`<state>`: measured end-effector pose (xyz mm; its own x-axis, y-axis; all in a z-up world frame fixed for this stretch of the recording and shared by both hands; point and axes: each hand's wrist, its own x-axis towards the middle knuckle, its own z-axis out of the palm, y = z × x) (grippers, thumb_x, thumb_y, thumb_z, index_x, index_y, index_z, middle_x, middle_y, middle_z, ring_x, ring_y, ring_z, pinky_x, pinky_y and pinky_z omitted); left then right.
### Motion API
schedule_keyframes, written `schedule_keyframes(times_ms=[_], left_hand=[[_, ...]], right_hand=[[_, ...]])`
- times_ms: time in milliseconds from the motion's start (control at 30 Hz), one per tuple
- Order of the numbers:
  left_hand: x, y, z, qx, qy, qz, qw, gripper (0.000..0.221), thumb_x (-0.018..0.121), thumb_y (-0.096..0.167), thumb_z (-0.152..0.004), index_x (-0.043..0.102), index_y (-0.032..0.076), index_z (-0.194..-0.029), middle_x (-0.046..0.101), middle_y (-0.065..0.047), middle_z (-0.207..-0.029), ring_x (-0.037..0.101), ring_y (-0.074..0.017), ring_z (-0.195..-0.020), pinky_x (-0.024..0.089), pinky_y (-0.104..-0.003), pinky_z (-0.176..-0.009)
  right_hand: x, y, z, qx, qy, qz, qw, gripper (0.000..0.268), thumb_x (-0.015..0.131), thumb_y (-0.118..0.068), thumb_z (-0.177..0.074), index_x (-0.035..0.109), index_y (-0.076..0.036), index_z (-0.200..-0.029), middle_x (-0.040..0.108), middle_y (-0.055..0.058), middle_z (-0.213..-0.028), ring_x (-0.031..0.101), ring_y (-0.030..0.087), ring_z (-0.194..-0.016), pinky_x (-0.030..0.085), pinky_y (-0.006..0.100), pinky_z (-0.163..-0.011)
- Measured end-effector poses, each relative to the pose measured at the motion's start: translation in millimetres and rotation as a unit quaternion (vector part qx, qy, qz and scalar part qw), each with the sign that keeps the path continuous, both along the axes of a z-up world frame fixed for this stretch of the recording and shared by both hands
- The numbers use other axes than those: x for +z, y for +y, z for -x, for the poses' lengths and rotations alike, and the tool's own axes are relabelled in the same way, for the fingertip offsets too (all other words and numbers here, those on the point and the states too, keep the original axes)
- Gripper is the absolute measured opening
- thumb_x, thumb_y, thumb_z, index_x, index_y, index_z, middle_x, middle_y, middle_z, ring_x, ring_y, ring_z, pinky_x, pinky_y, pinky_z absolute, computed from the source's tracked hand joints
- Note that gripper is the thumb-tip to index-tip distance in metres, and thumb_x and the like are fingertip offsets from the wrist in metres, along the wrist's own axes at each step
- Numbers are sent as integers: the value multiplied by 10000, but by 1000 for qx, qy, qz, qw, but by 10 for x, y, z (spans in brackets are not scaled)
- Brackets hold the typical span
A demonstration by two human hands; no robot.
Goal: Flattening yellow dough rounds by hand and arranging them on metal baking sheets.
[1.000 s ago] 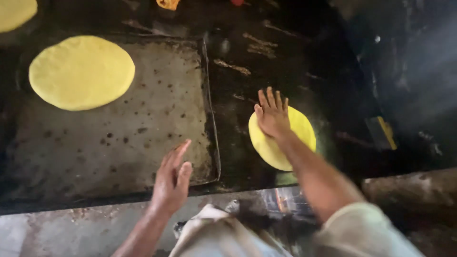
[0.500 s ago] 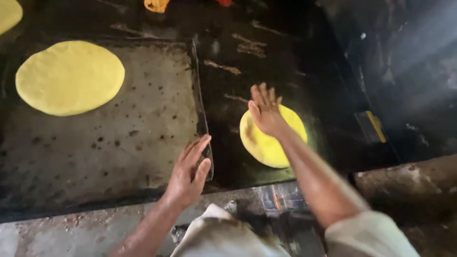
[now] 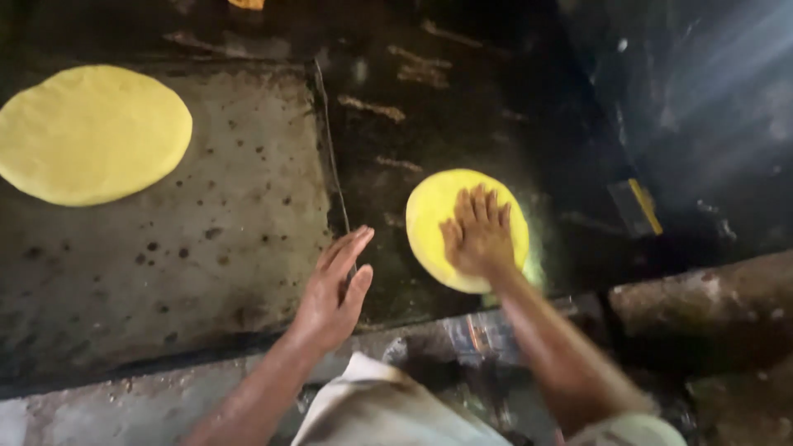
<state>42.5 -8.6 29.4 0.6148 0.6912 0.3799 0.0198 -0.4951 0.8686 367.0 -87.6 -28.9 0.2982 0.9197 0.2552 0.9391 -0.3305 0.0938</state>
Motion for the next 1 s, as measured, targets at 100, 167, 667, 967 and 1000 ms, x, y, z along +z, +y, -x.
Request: schedule_keyframes(times_ms=[100, 167, 667, 967, 1000], left_hand=[[-12, -41, -43, -16, -5, -10, 1000, 477, 545, 269, -1051, 526, 57, -1479, 548, -197, -1508, 504, -367, -1417, 400, -442, -1159], [-10, -2, -98, -17, -11, -25, 999, 472, 541, 270, -1056, 527, 58, -1477, 551, -195, -1509, 505, -365, -1422, 397, -444, -1170], [-51, 63, -102, 0, -14, -6, 1000, 471, 551, 291, -1046, 555, 45, -1448, 555, -206, -1496, 516, -373, -1409, 413, -449, -1138], [-152, 64, 119, 42, -5, -1, 999, 386, 562, 260, -1036, 625, 44, -1351, 630, -193, -1418, 575, -360, -1353, 460, -436, -1092], [-139, 101, 136, 58, -7, 0, 998, 379, 563, 259, -1035, 635, 47, -1342, 640, -187, -1409, 588, -356, -1338, 462, -437, -1095]], right_hand=[[56, 107, -412, -29, 203, 62, 977, 752, 297, -525, -996, 315, -61, -1587, 325, 260, -1623, 196, 471, -1531, 87, 605, -1242], [120, 124, -456, -69, 396, 122, 907, 754, 252, -556, -977, 277, -118, -1591, 329, 191, -1626, 196, 408, -1561, 53, 579, -1268], [-332, 9, -1035, -6, -26, 137, 990, 860, 344, -608, -1033, 183, 12, -1606, 158, 337, -1648, 187, 516, -1523, 229, 643, -1208], [-385, 324, -1030, 2, -95, -59, 994, 823, 300, -596, -1057, 181, -4, -1617, 75, 266, -1709, 159, 511, -1557, 161, 713, -1209], [-412, 360, -1084, -26, -15, -1, 1000, 806, 277, -589, -1052, 176, -61, -1653, 78, 196, -1725, 146, 482, -1563, 146, 688, -1234]])
